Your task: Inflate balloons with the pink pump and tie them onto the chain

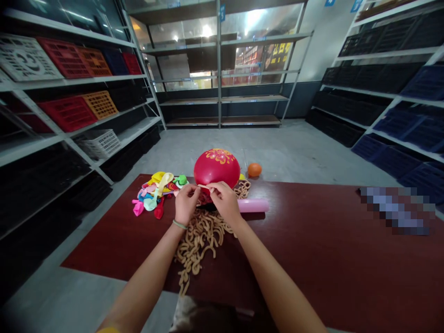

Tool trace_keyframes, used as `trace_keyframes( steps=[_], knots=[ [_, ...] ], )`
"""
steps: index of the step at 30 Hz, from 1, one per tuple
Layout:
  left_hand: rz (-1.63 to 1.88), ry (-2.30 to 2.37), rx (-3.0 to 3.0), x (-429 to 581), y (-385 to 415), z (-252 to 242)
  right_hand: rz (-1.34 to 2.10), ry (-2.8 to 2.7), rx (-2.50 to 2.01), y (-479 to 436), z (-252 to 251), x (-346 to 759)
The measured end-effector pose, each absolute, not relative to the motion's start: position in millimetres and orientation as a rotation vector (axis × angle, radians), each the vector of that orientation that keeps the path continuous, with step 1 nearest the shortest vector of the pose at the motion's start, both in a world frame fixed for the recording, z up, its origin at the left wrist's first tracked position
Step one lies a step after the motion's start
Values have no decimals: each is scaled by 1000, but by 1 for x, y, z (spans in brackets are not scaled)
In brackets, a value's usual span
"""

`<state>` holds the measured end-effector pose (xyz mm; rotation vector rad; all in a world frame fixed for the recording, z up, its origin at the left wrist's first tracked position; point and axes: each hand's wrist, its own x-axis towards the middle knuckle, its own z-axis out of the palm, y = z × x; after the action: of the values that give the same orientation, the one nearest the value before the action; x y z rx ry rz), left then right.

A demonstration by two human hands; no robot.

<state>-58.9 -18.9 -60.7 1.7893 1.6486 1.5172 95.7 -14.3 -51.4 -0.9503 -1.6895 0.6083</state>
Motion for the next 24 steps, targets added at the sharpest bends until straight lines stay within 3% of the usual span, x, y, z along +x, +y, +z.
trace_keyframes(
  steps=[12, 24],
  knots=[
    [1419, 1255, 1008, -50, -16, -66, 312, -1855, -949, -19, -60, 111],
    [1407, 1246, 1063, -53, -17, -65, -31, -2089, -1195, -24, -72, 93]
  ],
)
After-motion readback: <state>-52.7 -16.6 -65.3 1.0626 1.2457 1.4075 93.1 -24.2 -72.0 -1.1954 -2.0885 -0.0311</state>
